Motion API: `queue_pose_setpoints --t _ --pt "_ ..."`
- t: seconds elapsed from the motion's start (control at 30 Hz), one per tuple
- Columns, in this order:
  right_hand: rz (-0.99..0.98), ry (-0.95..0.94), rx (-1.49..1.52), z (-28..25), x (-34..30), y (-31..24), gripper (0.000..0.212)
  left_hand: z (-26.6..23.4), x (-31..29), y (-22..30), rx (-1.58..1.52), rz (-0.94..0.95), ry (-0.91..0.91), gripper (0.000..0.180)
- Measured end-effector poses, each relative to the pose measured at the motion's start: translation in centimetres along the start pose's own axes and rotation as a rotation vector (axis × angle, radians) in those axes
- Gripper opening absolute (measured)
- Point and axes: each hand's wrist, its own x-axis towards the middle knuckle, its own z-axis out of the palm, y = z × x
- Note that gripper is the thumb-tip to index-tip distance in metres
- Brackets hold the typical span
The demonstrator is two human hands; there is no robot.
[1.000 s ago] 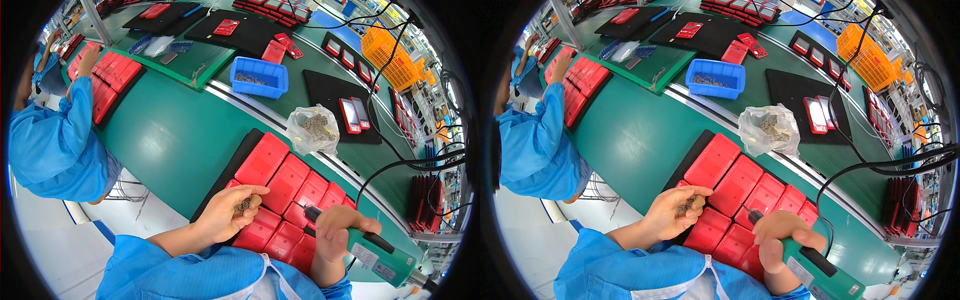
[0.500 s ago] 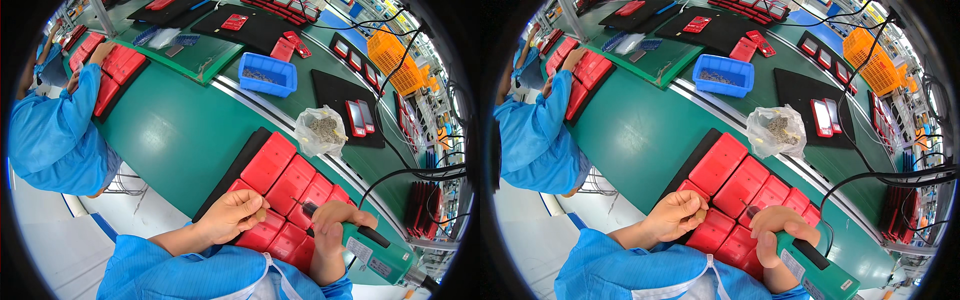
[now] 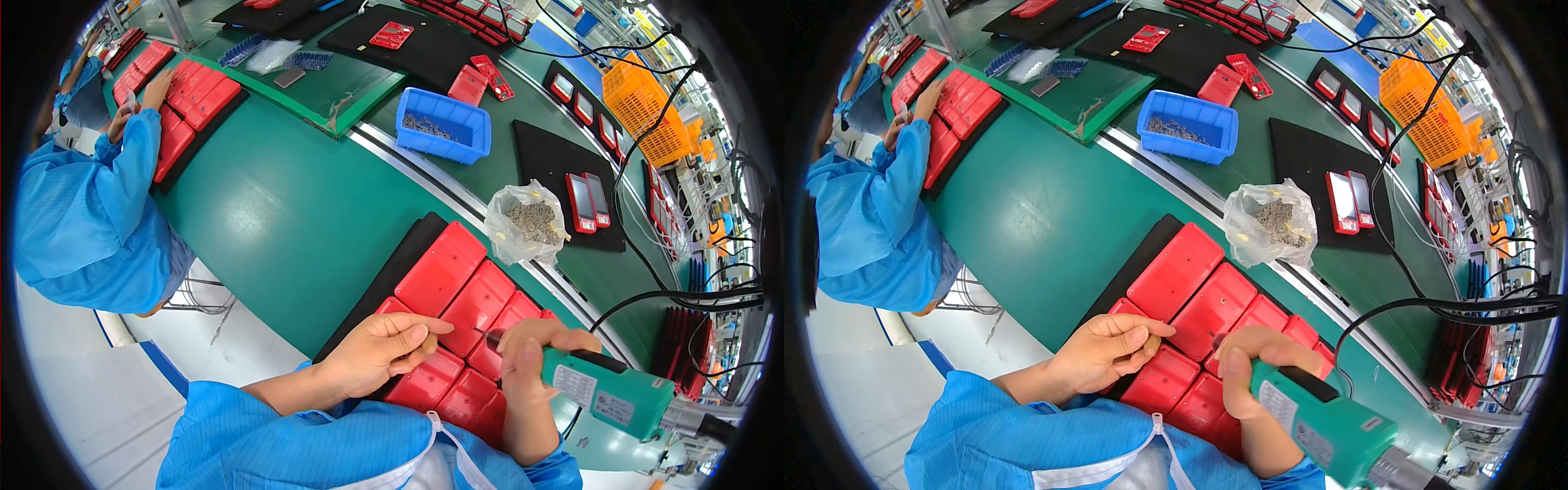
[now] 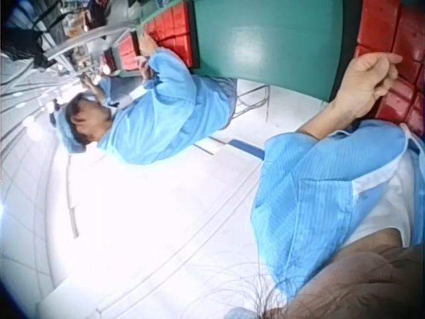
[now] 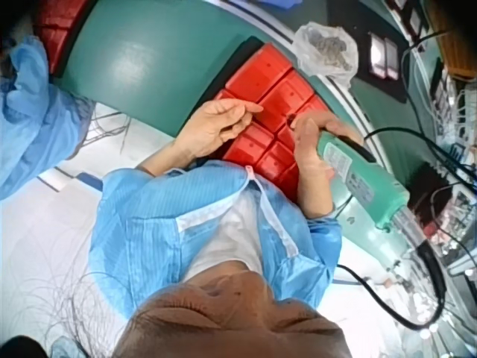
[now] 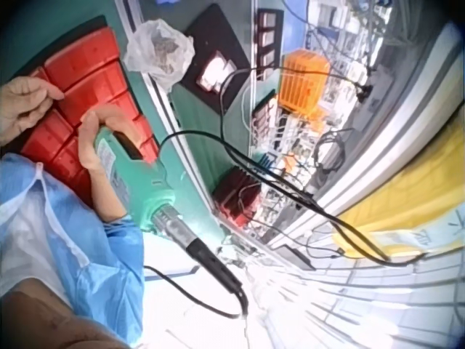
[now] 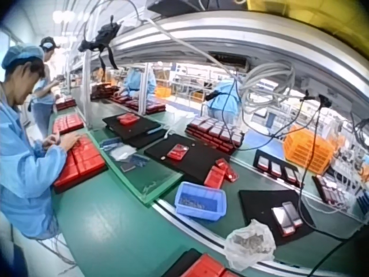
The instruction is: The person fastens screws into red electronic housings on an assembly line using an electric screwdriver.
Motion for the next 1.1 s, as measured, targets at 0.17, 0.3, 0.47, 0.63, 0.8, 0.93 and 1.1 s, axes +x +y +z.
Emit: queue_pose_setpoints --t 0.17,0.3,0.47,0.63,0.8,0.93,1.1 --pt "0.072 0.169 0.131 0.5 -0.4 0.6 0.036 0.7 -0.3 0.5 -0.013 0.013 0.048 0.024" --pt "-0.013 0.048 -0.068 0.5 -0.5 0.2 0.034 0.8 -0.4 0.2 -0.032 0.005 0.034 0.020" --pt "0.073 0.128 0.027 0.3 -0.5 -0.8 0.037 0.7 -0.3 -0.9 -0.048 -0.016 0.023 0.019" --pt "-0.130 0.378 0.168 1.3 0.3 -6.2 0.041 1.6 0.0 -1.0 -0.117 -0.087 0.005 0.021" --pt "-0.300 0.178 0.124 1.3 0.0 -7.1 0.028 2.2 0.4 -1.3 -0.147 -0.103 0.066 0.023" --pt "-0.326 0.250 0.172 1.8 -0.2 -7.5 0.025 2.3 0.5 -1.4 -0.147 -0.117 0.091 0.025" --pt "-0.295 0.270 0.192 2.8 -0.4 -7.3 0.030 2.5 0.4 -1.5 -0.115 -0.133 0.085 0.026"
